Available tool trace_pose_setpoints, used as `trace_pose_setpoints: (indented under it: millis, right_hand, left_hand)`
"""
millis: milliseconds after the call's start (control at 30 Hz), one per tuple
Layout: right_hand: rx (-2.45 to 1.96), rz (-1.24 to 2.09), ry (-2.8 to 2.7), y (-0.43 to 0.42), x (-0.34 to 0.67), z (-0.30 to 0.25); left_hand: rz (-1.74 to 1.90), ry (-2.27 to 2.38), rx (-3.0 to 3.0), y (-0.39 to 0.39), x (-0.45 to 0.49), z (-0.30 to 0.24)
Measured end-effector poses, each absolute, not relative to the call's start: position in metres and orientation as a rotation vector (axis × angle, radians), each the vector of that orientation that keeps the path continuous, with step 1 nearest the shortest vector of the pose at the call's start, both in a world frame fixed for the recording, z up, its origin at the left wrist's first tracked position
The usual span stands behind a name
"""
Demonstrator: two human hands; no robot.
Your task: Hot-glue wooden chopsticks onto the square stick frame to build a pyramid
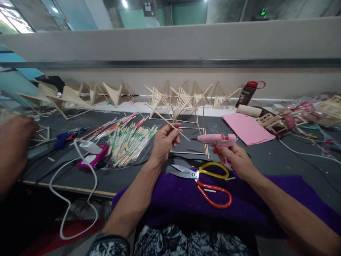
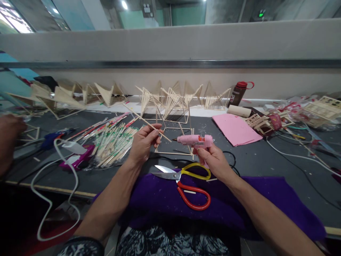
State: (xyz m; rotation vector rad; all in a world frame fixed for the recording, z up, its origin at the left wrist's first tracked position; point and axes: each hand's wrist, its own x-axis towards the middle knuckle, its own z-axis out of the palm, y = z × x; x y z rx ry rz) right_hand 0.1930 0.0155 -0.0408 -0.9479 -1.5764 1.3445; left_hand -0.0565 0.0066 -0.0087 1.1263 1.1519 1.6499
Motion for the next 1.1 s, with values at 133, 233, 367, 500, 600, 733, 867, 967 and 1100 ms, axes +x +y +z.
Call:
trace_pose_setpoints:
  millis: [133,233,367,500,600,733,867,967,1100]
  right_hand:
    - [-0.984,1.313,-1.602,0.0174,0.1958,-0.0442]
    - [-1.013,1.298,-1.627,0.0178,0.1966,-0.0453]
    - [-1.018,1.301,-1.636,0.0173,0.1960,-0.0438]
    - [-1.046,1.302,-1.635,0.0176,0.1954,-0.0428]
    - [-1.071,1.307,-1.616,0.0177,0.1948,-0.0424]
    - [-1.044,1.295,-1.637,0.0169,0.1933,-0.0412]
    - [-1.024,1.292,-1.657,0.0156,0.1927,-0.0408]
    - [-1.033,1.286,-1.676,0.0148,0.1927,-0.0409]
    - [-1.055,1.278,-1.671,0.0143,0.1926,-0.0406]
  left_hand:
    - [1.644,1.149,1.132,0.0067,-0.0566,-0.0088]
    - [1.643,1.149,1.137,0.0065,-0.0563,-0.0087]
    - [1.643,1.145,1.139,0.0060,-0.0558,-0.0089]
    - [1.638,1.142,1.143,0.0059,-0.0558,-0.0092]
    - [1.634,1.140,1.142,0.0062,-0.0557,-0.0091]
    - [1.633,1.144,1.141,0.0061,-0.0554,-0.0092]
    - [1.633,1.154,1.138,0.0053,-0.0549,-0.0092]
    - [1.633,1.160,1.139,0.0049,-0.0548,-0.0089]
    - [1.632,1.153,1.147,0.0052,-0.0551,-0.0097]
